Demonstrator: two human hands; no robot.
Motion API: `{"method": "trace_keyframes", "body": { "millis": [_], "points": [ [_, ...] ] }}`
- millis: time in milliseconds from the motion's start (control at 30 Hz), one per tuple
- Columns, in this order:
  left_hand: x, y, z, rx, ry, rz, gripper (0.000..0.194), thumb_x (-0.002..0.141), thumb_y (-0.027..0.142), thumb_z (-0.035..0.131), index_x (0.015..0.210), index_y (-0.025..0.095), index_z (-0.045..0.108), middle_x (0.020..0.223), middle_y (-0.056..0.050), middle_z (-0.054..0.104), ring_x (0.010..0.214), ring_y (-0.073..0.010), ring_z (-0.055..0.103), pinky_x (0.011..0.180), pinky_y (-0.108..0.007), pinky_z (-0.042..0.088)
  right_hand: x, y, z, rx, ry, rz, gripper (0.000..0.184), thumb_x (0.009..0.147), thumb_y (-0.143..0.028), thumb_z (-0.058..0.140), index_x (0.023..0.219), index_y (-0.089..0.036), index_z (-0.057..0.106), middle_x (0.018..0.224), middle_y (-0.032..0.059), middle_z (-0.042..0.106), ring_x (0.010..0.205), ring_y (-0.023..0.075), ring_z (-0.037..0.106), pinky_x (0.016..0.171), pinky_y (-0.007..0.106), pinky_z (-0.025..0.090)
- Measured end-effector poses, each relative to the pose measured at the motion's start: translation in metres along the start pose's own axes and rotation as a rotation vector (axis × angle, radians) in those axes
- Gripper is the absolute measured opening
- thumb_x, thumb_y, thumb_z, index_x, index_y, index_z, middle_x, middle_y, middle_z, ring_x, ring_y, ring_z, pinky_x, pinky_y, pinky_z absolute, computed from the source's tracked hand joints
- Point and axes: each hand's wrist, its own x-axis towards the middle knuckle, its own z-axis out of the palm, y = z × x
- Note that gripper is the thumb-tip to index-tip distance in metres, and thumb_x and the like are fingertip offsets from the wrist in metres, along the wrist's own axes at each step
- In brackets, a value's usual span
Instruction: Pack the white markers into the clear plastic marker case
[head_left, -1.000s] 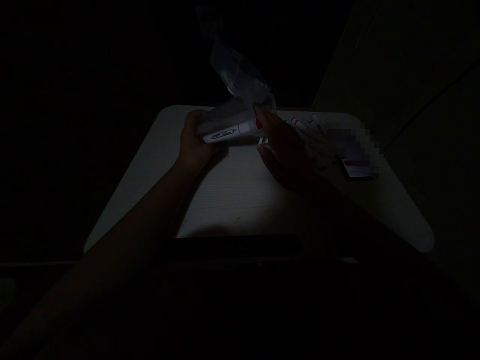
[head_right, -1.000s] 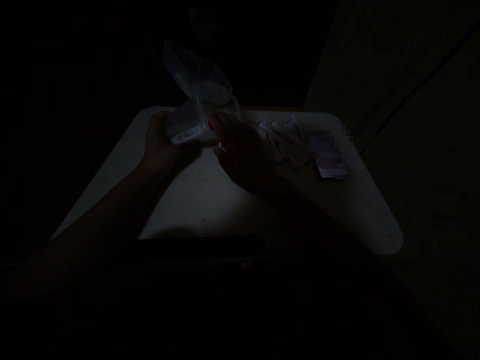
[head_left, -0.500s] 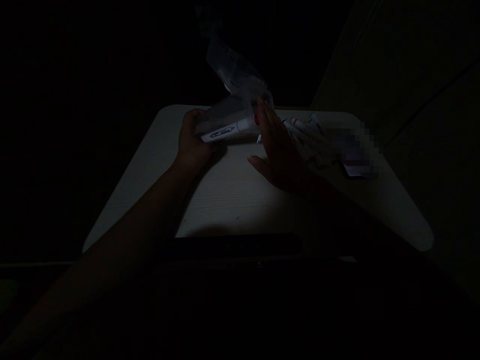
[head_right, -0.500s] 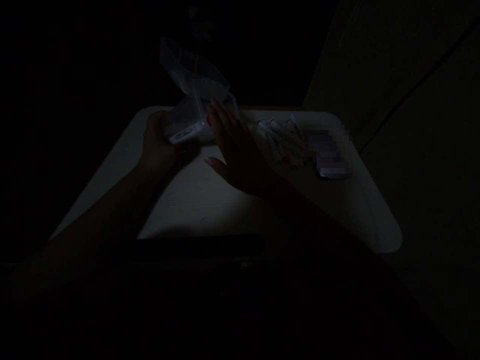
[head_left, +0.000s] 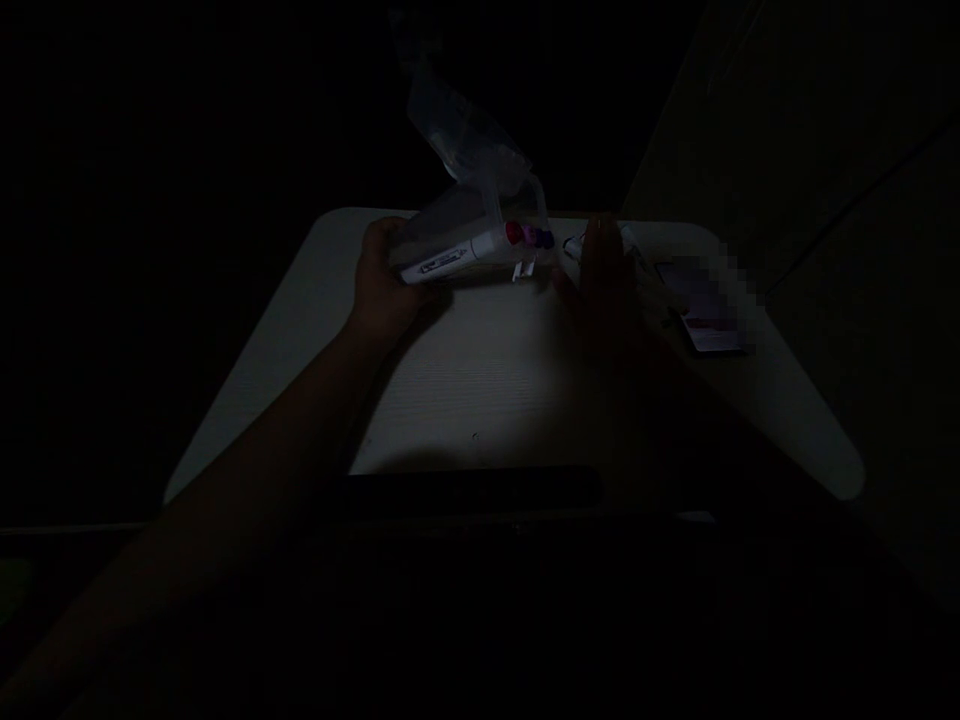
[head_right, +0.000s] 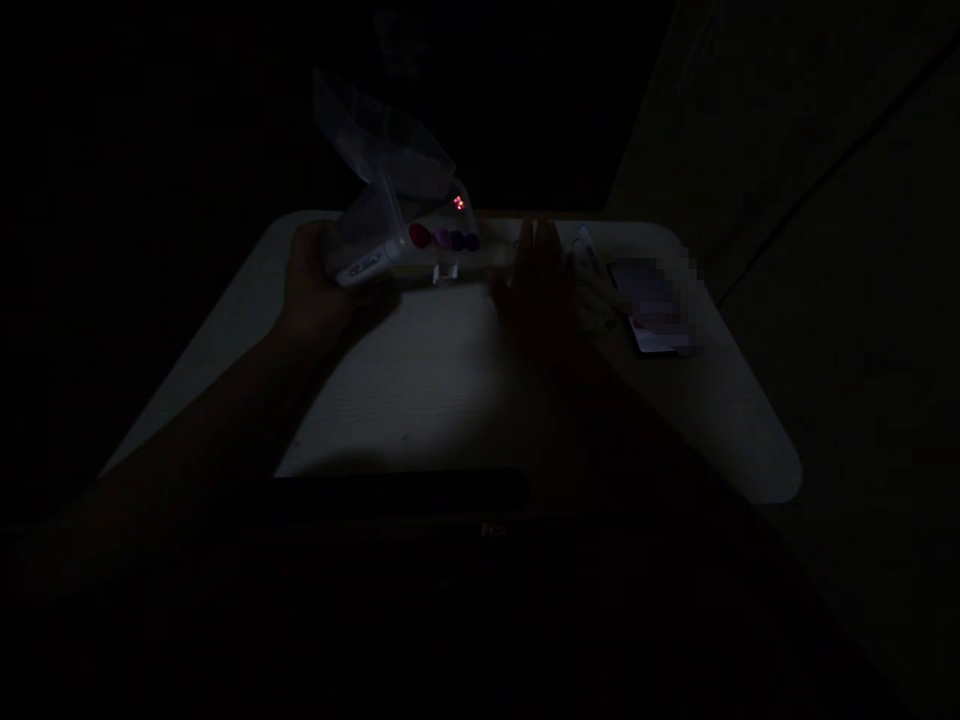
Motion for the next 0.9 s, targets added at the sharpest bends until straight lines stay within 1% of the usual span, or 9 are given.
{"method": "trace_keyframes", "body": {
  "millis": [100,233,300,433,567,667,733,833,900],
  "points": [
    [0.0,-0.001,-0.001,-0.004,-0.003,0.011,0.103,0.029,0.039,0.104,0.112,0.024,0.045,0.106,-0.002,0.063,0.086,-0.0181,0.059,0.081,-0.041,0.059,-0.003,0.008,0.012,-0.033,-0.016,-0.026,0.07,0.104,-0.046,0.03,0.162,-0.008,0.024,0.169,0.0236,0.024,0.159,0.0375,0.02,0.123,0.065,0.027],
    [0.001,-0.003,0.0,-0.03,-0.024,0.017,0.103,0.029,0.033,0.104,0.115,0.024,0.046,0.109,-0.003,0.063,0.089,-0.0195,0.06,0.084,-0.044,0.06,-0.008,0.014,0.017,-0.104,-0.103,-0.062,0.074,0.102,-0.043,0.032,0.159,0.003,0.024,0.169,0.0281,0.02,0.159,0.038,0.019,0.127,0.061,0.021],
    [0.001,-0.004,0.0,-0.034,-0.027,0.021,0.103,0.031,0.029,0.103,0.117,0.024,0.046,0.109,-0.003,0.063,0.093,-0.0212,0.062,0.088,-0.046,0.06,-0.009,0.014,0.016,-0.133,-0.111,-0.076,0.075,0.101,-0.042,0.032,0.159,0.005,0.024,0.169,0.0286,0.02,0.159,0.0382,0.019,0.127,0.061,0.02],
    [0.002,-0.009,0.0,-0.019,-0.015,0.037,0.099,0.033,0.018,0.1,0.116,0.024,0.047,0.11,-0.003,0.064,0.098,-0.0235,0.064,0.091,-0.047,0.06,-0.009,0.014,0.014,-0.18,-0.121,-0.089,0.073,0.101,-0.044,0.031,0.159,0.001,0.026,0.168,0.027,0.023,0.158,0.0381,0.022,0.126,0.062,0.021],
    [0.002,-0.011,0.0,-0.003,-0.011,0.03,0.094,0.039,0.012,0.096,0.118,0.024,0.046,0.108,-0.003,0.063,0.102,-0.0247,0.064,0.086,-0.042,0.06,-0.009,0.011,0.012,-0.209,-0.134,-0.069,0.07,0.101,-0.042,0.032,0.159,-0.003,0.029,0.168,0.0261,0.026,0.157,0.0405,0.025,0.122,0.066,0.025],
    [0.0,-0.008,0.0,0.01,-0.023,0.028,0.093,0.042,0.012,0.097,0.119,0.023,0.044,0.113,-0.005,0.062,0.101,-0.0231,0.063,0.084,-0.039,0.059,-0.01,0.009,0.011,-0.225,-0.134,-0.018,0.066,0.1,-0.038,0.033,0.158,-0.006,0.032,0.168,0.0252,0.027,0.155,0.044,0.025,0.118,0.071,0.027],
    [-0.001,-0.006,0.001,0.007,-0.008,0.032,0.096,0.039,0.015,0.099,0.117,0.023,0.045,0.114,-0.004,0.063,0.098,-0.0215,0.062,0.085,-0.039,0.059,-0.012,0.008,0.009,-0.23,-0.133,0.003,0.065,0.099,-0.033,0.033,0.157,-0.004,0.034,0.167,0.0264,0.028,0.154,0.0454,0.026,0.117,0.072,0.026],
    [0.0,-0.006,0.001,-0.003,0.009,0.027,0.099,0.033,0.023,0.102,0.115,0.024,0.046,0.11,-0.003,0.064,0.094,-0.0207,0.062,0.084,-0.039,0.059,-0.013,0.007,0.007,-0.218,-0.115,-0.017,0.062,0.099,-0.027,0.031,0.155,-0.003,0.038,0.166,0.0266,0.031,0.153,0.0438,0.029,0.117,0.069,0.027],
    [0.0,-0.006,0.001,-0.017,-0.002,0.024,0.099,0.033,0.026,0.103,0.115,0.025,0.047,0.109,-0.002,0.064,0.094,-0.0208,0.063,0.083,-0.039,0.06,-0.013,0.008,0.007,-0.202,-0.086,-0.026,0.059,0.099,-0.025,0.029,0.154,-0.006,0.041,0.165,0.0246,0.035,0.151,0.0418,0.033,0.116,0.067,0.03]
  ]
}}
